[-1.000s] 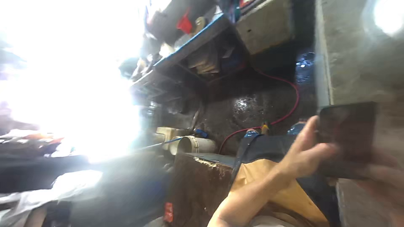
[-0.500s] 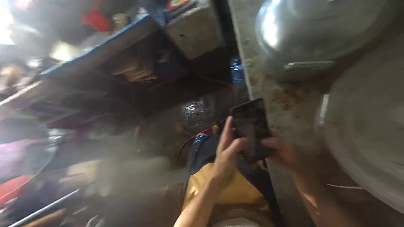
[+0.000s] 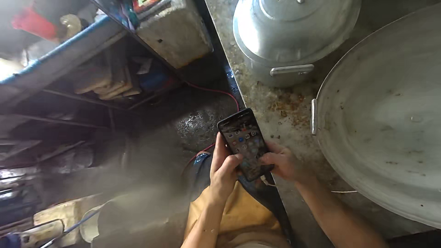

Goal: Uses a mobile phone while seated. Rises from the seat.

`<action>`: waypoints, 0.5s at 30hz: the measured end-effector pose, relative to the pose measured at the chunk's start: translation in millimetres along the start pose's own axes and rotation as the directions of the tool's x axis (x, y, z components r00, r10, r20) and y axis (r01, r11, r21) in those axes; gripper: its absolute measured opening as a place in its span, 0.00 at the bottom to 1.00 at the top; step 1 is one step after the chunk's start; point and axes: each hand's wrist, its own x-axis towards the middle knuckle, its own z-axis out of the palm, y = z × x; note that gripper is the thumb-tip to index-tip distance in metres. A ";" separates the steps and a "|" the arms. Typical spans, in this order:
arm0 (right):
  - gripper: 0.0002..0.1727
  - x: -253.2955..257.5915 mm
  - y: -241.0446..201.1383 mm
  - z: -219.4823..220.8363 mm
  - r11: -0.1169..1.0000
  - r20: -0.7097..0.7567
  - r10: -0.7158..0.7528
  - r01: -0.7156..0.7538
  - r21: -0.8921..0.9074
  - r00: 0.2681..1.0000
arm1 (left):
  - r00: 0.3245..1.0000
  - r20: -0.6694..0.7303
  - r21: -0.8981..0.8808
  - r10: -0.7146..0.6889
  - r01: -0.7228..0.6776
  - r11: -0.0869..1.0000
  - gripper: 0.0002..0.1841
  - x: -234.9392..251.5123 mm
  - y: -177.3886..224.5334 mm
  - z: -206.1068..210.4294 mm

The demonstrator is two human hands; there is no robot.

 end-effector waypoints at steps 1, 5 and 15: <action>0.23 0.6 -0.3 0.8 1.000 0.017 -0.008 0.007 0.017 1.000 | 1.000 0.000 0.001 -0.002 0.002 1.000 0.31 -0.1 0.1 -0.4; 0.24 1.8 1.8 -2.7 0.997 0.082 -0.042 0.036 0.075 0.996 | 1.000 -0.023 0.014 -0.009 0.009 1.000 0.31 -0.2 -0.3 0.7; 0.30 0.6 2.0 -3.8 0.999 0.126 -0.030 0.028 0.016 0.992 | 1.000 -0.020 -0.003 -0.004 0.004 1.000 0.32 -0.3 0.2 0.5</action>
